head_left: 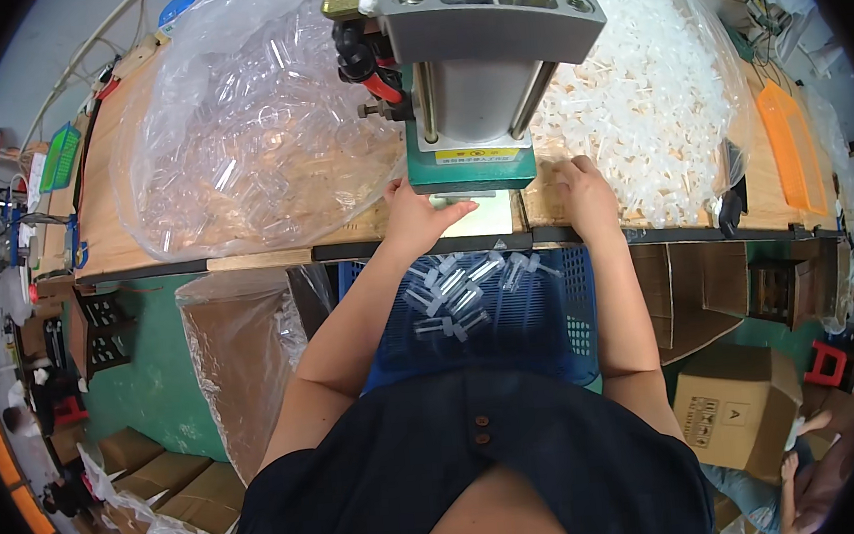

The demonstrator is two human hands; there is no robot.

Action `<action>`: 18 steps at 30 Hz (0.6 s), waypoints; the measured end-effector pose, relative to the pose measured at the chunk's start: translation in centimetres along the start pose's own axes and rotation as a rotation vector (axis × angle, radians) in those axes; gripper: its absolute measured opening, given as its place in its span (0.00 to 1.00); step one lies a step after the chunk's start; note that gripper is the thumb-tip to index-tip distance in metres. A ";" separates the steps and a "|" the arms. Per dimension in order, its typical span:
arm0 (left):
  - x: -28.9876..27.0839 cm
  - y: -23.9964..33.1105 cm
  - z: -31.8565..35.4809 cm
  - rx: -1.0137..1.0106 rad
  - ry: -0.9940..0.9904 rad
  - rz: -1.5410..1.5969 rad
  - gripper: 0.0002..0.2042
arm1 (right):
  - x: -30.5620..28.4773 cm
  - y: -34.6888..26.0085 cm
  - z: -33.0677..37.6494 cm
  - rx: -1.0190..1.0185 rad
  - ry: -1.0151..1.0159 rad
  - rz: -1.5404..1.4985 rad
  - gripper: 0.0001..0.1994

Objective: Assembling small plastic tubes and caps using a pneumatic press machine.

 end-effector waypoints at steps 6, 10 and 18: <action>-7.5 3.5 -2.6 -0.095 0.004 -0.019 0.29 | 1.3 3.2 0.5 0.222 -0.080 -0.441 0.09; -12.1 -1.3 -3.4 -0.074 0.673 -0.415 0.24 | 1.8 -0.1 1.0 0.383 -0.080 -1.135 0.10; -3.3 5.2 2.5 0.336 0.247 -0.460 0.25 | 3.1 -7.9 3.5 0.424 -0.308 -1.844 0.09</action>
Point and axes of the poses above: each hand's wrist, its own z-axis away from the middle knuckle, its own x-axis out of the palm, y = z × x, the point moved 8 cm from there along -z, towards the middle knuckle, and after that the axes turned 4 degrees about z, right-handed, at the moved point
